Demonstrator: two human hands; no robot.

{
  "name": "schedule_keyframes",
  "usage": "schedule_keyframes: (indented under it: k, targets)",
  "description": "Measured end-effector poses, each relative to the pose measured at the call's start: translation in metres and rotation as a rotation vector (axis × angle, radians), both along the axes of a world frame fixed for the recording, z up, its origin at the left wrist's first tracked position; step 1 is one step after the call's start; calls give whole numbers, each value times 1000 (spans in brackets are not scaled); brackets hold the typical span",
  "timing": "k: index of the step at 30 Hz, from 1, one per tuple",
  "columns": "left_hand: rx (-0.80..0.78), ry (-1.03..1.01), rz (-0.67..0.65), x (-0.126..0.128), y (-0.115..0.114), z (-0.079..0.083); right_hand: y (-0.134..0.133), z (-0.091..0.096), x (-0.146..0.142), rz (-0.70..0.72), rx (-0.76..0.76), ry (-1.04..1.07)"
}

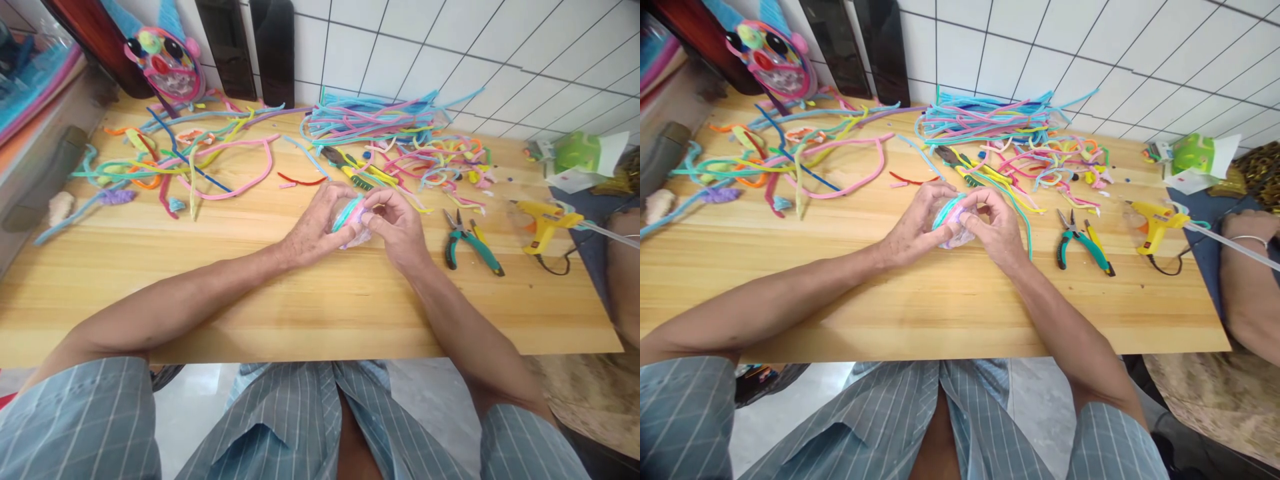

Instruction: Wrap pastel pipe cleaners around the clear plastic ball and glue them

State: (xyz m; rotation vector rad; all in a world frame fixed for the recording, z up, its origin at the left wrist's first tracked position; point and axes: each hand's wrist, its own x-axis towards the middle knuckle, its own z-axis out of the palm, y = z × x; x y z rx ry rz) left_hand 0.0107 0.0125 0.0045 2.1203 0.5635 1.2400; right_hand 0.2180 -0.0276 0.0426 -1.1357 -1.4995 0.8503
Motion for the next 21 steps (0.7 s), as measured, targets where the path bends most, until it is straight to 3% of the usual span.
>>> schedule_keyframes:
  k: [6,12,21]
  targets:
    - [-115,20,-58,-4,2,11,1,-2,-1,-16,10,6]
    - [-237,-20,-58,-1,3,11,0,-3,-1,4,18,-22]
    - [-317,-124,-51,0,13,5,-10,-11,-4,14,250,-305]
